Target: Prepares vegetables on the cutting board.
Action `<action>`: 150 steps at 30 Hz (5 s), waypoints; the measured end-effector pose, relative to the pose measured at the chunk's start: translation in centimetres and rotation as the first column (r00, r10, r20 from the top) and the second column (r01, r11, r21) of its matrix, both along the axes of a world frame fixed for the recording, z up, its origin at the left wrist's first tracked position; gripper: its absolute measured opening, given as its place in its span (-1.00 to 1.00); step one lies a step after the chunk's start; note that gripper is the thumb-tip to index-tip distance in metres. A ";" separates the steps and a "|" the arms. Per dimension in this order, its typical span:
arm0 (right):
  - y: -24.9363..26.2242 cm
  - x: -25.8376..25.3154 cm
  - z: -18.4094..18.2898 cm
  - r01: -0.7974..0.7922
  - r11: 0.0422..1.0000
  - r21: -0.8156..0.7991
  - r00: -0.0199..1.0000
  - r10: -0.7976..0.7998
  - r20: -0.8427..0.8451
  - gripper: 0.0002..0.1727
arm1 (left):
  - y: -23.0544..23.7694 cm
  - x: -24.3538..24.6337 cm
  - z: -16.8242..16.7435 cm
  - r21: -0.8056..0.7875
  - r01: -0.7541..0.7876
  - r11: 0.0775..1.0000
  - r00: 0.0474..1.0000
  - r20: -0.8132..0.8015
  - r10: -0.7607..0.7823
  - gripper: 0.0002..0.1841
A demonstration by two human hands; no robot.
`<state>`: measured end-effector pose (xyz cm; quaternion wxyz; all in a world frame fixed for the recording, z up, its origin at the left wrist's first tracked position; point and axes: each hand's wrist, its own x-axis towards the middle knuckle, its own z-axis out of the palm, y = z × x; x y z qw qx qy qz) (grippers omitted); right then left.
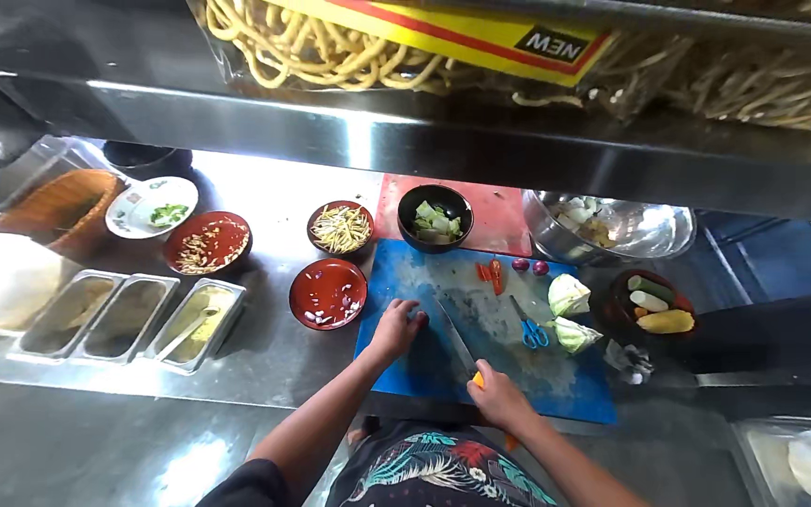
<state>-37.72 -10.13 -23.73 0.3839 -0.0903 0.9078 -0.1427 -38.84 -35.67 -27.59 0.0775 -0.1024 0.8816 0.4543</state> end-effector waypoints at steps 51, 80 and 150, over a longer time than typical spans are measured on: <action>-9.2 -2.1 9.5 -0.166 0.941 0.296 0.985 0.143 0.097 -0.62 | 3.4 1.6 -4.3 -0.049 -0.223 0.974 0.939 -0.279 0.201 -0.72; -6.8 -4.0 1.0 0.016 0.995 0.095 0.998 -0.010 -0.066 -0.58 | 2.1 -0.6 -2.0 -0.170 0.000 0.986 0.990 -0.139 -0.024 -0.63; -9.7 -2.4 4.7 -0.150 0.977 0.149 0.988 0.153 -0.006 -0.60 | -0.9 1.0 0.4 -0.421 0.553 0.720 0.752 -0.121 -0.648 -0.74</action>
